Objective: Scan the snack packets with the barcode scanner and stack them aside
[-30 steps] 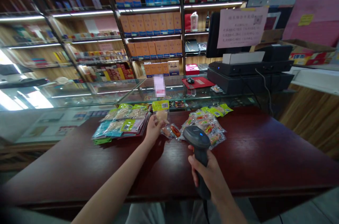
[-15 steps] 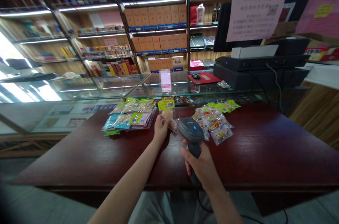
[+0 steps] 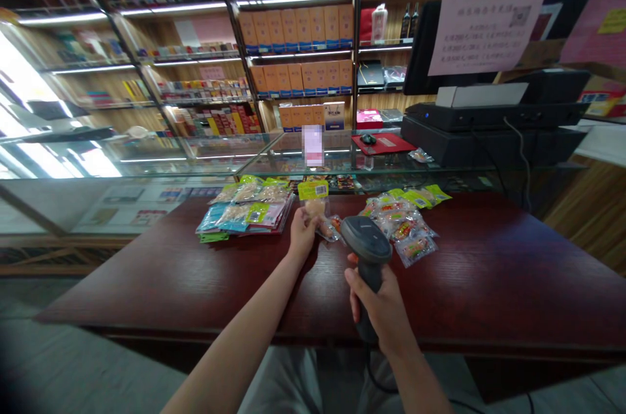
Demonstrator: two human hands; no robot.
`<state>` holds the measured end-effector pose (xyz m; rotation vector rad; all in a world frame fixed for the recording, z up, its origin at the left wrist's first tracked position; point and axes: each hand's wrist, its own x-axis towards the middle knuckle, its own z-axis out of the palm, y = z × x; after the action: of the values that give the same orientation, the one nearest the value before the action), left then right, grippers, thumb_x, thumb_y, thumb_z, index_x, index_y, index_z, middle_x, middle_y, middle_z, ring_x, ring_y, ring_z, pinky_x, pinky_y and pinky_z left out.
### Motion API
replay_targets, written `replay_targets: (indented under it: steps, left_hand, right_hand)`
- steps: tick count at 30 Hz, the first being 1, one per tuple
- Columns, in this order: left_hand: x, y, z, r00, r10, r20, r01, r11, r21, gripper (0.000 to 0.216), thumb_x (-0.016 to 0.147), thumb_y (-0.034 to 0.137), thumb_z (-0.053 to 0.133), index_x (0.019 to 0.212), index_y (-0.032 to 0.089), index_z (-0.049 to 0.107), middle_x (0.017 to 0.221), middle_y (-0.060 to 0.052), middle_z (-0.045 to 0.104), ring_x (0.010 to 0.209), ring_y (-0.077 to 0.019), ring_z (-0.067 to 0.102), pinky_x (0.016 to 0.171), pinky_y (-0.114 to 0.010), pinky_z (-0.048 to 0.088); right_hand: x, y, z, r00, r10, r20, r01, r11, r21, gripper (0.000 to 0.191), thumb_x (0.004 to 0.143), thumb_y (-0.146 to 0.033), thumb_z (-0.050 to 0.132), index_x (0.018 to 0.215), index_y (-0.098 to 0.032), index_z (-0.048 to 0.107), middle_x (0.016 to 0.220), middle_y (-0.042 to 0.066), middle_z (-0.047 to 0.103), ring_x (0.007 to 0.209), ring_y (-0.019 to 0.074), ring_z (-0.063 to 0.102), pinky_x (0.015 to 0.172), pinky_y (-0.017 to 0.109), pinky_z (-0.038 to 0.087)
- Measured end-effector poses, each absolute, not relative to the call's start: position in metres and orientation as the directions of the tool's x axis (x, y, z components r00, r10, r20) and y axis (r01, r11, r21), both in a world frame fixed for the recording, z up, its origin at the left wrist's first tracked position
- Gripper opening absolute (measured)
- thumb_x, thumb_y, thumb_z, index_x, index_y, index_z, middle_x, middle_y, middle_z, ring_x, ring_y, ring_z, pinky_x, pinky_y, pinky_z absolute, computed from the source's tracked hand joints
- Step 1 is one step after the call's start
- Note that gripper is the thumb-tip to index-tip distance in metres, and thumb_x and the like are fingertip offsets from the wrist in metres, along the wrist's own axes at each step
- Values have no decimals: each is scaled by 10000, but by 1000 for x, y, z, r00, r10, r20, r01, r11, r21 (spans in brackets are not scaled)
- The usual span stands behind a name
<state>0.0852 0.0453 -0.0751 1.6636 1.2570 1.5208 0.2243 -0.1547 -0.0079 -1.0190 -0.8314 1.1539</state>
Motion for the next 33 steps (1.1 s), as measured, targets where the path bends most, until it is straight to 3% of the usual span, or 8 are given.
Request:
replay_targets:
  steps: [4,13,21,28,33]
  left_hand:
    - [86,45,-75,-70,898,435,191,-415,889,212,798,148,516,1000,190,469,983,-51,639,915,-166,634,841,-296,497]
    - [80,39,-61,-198,886,420,294,-355,887,200,804,143,515,998,186,497,948,-40,642,913,-172,622,836,-293,489]
    - [37,46,-7,-362,798,482,378,-346,858,236,777,198,588,1005,179,530,954,-43,637,861,-174,603,799,-292,469]
    - [-53,52,26,-428,800,421,661,-41,749,202,676,280,702,764,177,551,745,1,590,738,-166,581,701,-267,426]
    - [-70,48,23,-414,843,345,742,93,664,193,685,303,704,768,174,587,773,-26,633,765,-193,608,697,-274,424]
  right_hand:
    - [226,-157,-12,204,979,21,-293,81,-953,424,744,-436,747,1027,-171,574,477,-91,513,314,69,409,331,187,334]
    - [230,-168,-11,176,983,46,-230,86,-969,462,737,-461,753,1040,-168,564,459,-90,501,296,78,404,314,188,326]
    - [231,-175,-9,158,987,44,-201,75,-977,456,767,-463,734,1066,-171,553,477,-82,512,321,71,417,340,180,344]
    - [230,-172,-11,176,984,35,-200,71,-977,481,755,-479,739,1077,-173,552,458,-86,497,321,73,410,335,174,336]
    - [229,-167,-10,177,983,38,-196,74,-978,490,749,-485,742,1066,-163,554,463,-86,498,316,71,410,329,174,339]
